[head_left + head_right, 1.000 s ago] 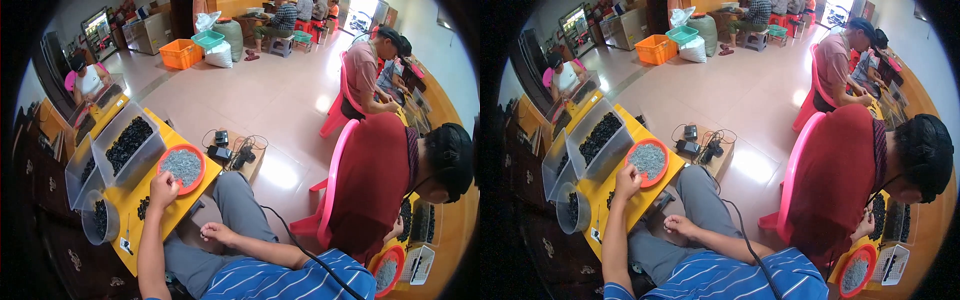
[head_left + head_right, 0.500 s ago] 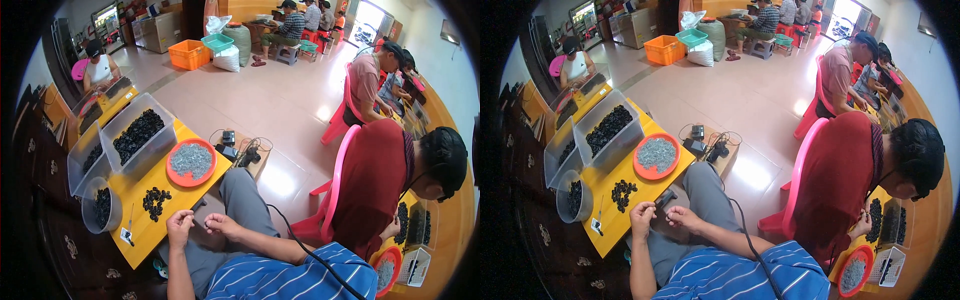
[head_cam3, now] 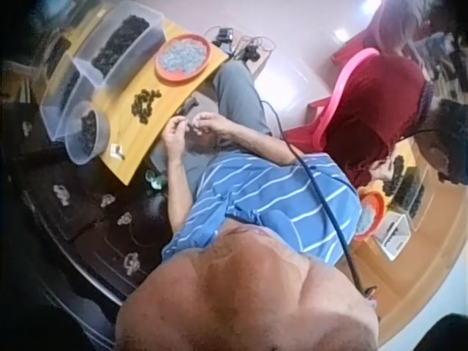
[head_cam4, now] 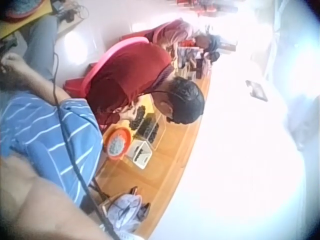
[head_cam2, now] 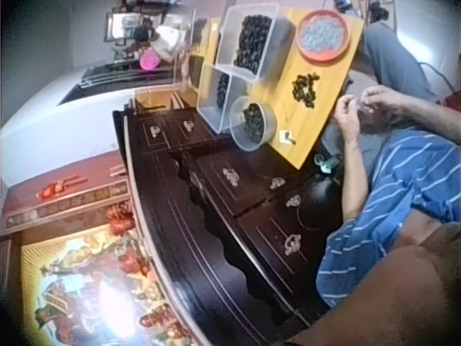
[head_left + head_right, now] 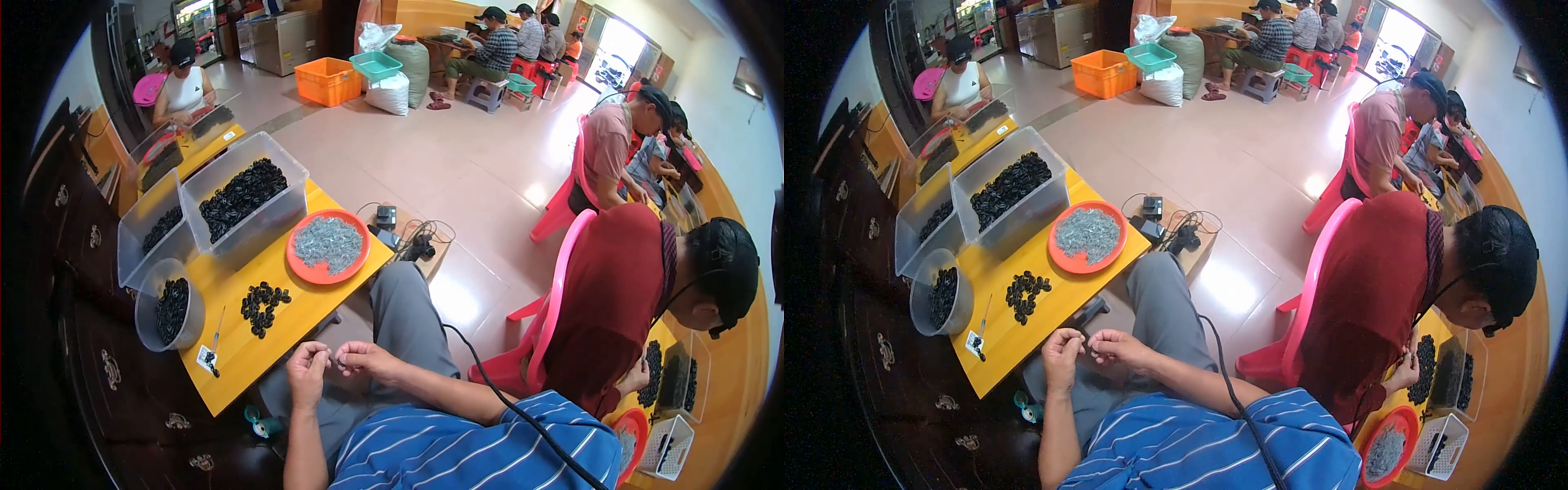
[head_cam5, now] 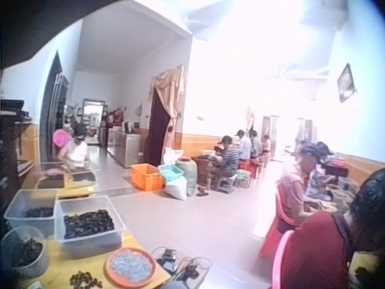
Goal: The person assembles plastic cord locks by picking up the plastic components and inserting small metal pieces into them by hand.
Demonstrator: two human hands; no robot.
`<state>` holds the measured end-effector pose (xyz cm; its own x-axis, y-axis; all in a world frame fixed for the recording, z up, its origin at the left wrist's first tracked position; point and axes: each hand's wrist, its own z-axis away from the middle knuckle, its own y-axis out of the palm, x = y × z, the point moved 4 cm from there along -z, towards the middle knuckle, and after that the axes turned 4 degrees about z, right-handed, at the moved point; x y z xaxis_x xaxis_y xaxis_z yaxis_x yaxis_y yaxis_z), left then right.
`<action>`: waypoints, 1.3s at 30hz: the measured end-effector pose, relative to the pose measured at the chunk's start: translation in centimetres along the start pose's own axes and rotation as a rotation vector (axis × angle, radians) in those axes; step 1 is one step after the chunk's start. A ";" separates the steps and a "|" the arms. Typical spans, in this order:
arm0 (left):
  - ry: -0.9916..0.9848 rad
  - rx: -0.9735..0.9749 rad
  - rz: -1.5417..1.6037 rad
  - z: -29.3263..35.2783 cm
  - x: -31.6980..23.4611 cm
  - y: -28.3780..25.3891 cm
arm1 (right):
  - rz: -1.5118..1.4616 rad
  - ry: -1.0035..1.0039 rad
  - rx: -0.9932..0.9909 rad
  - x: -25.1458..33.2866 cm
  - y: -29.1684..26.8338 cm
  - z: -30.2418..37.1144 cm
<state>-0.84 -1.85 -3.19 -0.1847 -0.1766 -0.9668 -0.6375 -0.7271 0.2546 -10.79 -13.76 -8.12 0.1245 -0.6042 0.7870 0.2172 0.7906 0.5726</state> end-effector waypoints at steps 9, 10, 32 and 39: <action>0.078 0.014 -0.166 0.8 -1.2 0.2 | 0.025 -0.017 0.050 1.0 0.9 -0.3; 0.089 0.011 -0.180 0.9 -1.4 0.2 | 0.024 -0.013 0.057 1.0 1.0 -0.4; 0.118 0.041 -0.083 0.0 -3.2 0.0 | 0.111 -0.043 0.020 4.4 2.3 -1.9; 0.282 -0.083 -0.503 0.0 -4.1 -0.4 | 0.649 -0.216 -0.080 4.9 1.0 -2.7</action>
<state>0.21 -0.85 0.72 0.3392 0.0423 -0.9397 -0.5324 -0.8150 -0.2288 -7.33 -16.21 -4.29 0.0593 0.0292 0.9978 0.2361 0.9708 -0.0424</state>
